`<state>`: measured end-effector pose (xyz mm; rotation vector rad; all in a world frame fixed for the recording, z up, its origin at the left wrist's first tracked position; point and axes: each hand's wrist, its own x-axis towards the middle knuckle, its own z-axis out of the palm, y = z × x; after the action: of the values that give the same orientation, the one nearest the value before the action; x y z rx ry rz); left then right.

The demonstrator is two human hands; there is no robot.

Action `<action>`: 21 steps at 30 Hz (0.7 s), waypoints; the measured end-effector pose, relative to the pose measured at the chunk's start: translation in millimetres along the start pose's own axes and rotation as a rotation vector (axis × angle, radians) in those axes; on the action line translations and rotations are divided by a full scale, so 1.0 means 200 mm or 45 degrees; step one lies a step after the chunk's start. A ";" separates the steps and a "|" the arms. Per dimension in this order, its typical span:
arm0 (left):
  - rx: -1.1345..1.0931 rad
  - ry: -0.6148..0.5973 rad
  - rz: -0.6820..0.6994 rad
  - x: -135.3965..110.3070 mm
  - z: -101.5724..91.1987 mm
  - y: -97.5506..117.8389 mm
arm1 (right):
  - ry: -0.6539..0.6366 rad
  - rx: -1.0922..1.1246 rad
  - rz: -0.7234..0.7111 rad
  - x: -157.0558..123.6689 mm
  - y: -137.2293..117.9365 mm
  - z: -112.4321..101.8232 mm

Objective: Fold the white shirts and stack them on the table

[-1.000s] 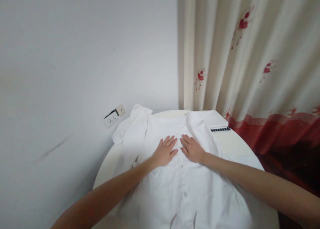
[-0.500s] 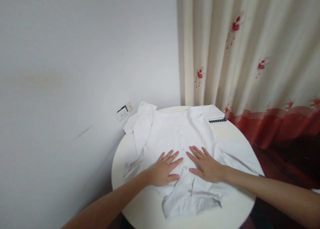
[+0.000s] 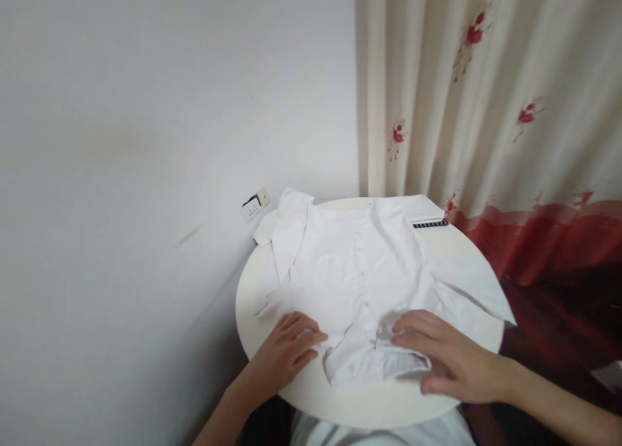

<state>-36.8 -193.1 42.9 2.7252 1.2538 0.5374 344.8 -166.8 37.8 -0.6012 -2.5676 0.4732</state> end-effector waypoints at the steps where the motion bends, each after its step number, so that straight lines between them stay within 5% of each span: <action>1: 0.015 -0.021 0.018 0.01 0.01 0.01 | -0.036 -0.018 -0.030 0.00 -0.02 0.01; 6: -0.029 -0.060 -0.015 0.07 0.03 0.02 | 0.112 -0.002 0.155 0.03 -0.03 0.12; 12: -0.139 0.206 -0.203 0.02 0.09 0.02 | 0.390 0.372 0.680 0.04 0.08 0.20; 21: 0.017 0.339 -0.183 0.13 0.17 0.09 | 0.435 0.451 0.768 0.08 0.09 0.16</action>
<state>4.9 -183.3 23.0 2.6117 1.5015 0.9011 321.4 -151.7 9.3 -1.2031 -1.8895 0.9071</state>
